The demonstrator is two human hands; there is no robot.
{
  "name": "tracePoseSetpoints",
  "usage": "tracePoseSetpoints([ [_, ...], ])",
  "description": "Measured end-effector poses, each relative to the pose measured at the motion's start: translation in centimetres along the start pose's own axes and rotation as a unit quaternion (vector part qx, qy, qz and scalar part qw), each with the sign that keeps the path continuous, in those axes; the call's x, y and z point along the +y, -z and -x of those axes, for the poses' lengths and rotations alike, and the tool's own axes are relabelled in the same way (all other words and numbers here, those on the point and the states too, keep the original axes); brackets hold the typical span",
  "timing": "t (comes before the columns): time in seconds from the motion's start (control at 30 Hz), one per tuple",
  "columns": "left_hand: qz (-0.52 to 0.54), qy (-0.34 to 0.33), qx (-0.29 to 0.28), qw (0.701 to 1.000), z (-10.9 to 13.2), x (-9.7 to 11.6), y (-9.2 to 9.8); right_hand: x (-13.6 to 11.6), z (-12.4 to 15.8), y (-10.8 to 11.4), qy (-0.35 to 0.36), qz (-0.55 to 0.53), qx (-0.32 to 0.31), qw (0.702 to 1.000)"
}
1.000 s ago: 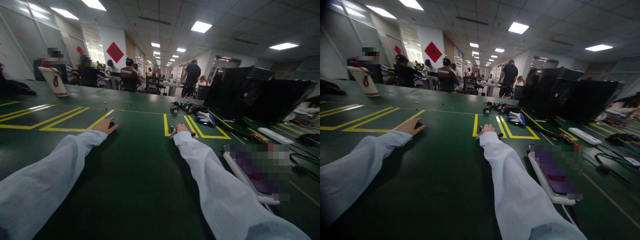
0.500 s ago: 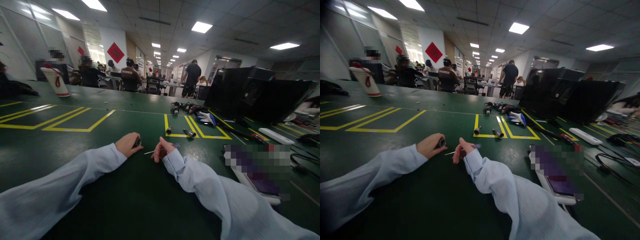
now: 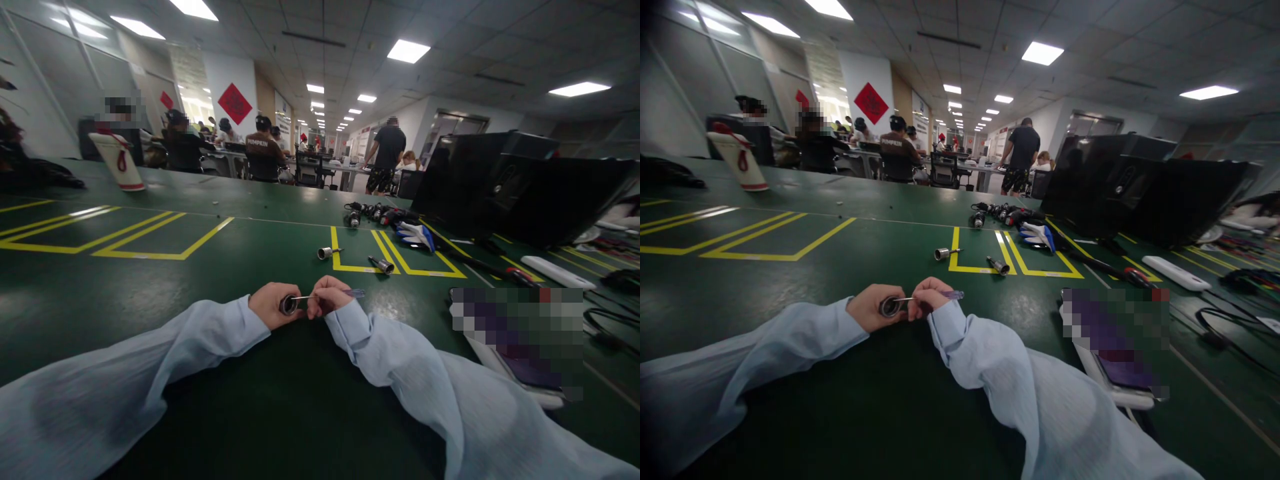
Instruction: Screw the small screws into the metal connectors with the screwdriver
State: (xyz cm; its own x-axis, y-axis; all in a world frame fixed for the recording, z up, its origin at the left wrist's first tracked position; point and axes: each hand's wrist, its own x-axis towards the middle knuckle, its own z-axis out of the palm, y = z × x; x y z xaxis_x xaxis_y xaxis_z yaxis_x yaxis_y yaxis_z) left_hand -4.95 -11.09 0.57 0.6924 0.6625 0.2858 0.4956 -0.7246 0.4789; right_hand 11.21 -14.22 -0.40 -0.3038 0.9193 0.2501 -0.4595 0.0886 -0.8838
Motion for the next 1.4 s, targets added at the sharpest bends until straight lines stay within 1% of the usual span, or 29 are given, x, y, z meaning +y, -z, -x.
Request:
tracePoseSetpoints([
  [0.1,0.001,-0.034,-0.005,0.999,0.1,0.1,0.0,-0.2,0.7,-1.1,0.019,0.094,0.036,0.995],
  [0.23,-0.017,-0.045,-0.005,0.999,0.2,0.2,0.1,-0.3,1.5,-2.1,0.076,0.213,0.073,0.971],
  [0.33,-0.038,-0.043,-0.001,0.998,0.3,0.3,0.1,-0.2,1.5,-2.2,0.066,0.256,0.087,0.961],
  [0.43,-0.048,-0.047,0.011,0.998,0.3,0.2,0.1,0.0,1.2,-1.8,0.028,0.213,0.063,0.975],
  [0.5,-0.037,-0.054,0.025,0.998,0.4,0.1,0.1,0.1,0.8,-1.4,-0.001,0.146,0.031,0.989],
  [0.57,-0.010,-0.066,0.032,0.997,0.4,0.1,0.2,0.3,0.3,-0.9,-0.038,0.076,-0.003,0.996],
  [0.67,0.037,-0.073,0.036,0.996,0.4,0.2,0.3,0.6,-0.4,-0.4,-0.083,-0.003,-0.049,0.995],
  [0.77,0.087,-0.071,0.035,0.993,0.5,0.5,0.4,0.7,-0.8,-0.2,-0.095,-0.052,-0.075,0.991],
  [0.83,0.107,-0.074,0.030,0.991,0.5,0.7,0.5,0.5,-0.7,-0.4,-0.092,-0.062,-0.080,0.991],
  [0.9,0.089,-0.081,0.028,0.992,0.5,0.8,0.5,0.3,-0.4,-0.6,-0.073,-0.048,-0.067,0.994],
  [0.97,0.035,-0.087,0.026,0.995,0.5,0.9,0.5,0.1,0.1,-1.0,-0.046,-0.010,-0.035,0.998],
  [1.07,-0.058,-0.095,0.012,0.994,0.6,0.9,0.4,0.0,0.6,-1.4,-0.018,0.076,0.032,0.996],
  [1.13,-0.110,-0.100,0.008,0.989,0.6,0.8,0.4,0.2,0.6,-1.5,-0.015,0.113,0.064,0.991],
  [1.17,-0.129,-0.104,0.009,0.986,0.6,0.8,0.4,0.3,0.5,-1.4,-0.022,0.113,0.067,0.991],
  [1.2,-0.141,-0.108,0.012,0.984,0.6,0.7,0.4,0.4,0.4,-1.3,-0.035,0.102,0.061,0.992],
  [1.27,-0.139,-0.117,0.023,0.983,0.6,0.7,0.5,0.5,0.1,-0.9,-0.065,0.059,0.031,0.996],
  [1.33,-0.108,-0.123,0.035,0.986,0.6,0.6,0.5,0.6,-0.1,-0.6,-0.080,0.013,-0.004,0.997],
  [1.4,-0.065,-0.122,0.046,0.989,0.6,0.5,0.5,0.7,-0.2,-0.4,-0.077,-0.021,-0.031,0.996],
])
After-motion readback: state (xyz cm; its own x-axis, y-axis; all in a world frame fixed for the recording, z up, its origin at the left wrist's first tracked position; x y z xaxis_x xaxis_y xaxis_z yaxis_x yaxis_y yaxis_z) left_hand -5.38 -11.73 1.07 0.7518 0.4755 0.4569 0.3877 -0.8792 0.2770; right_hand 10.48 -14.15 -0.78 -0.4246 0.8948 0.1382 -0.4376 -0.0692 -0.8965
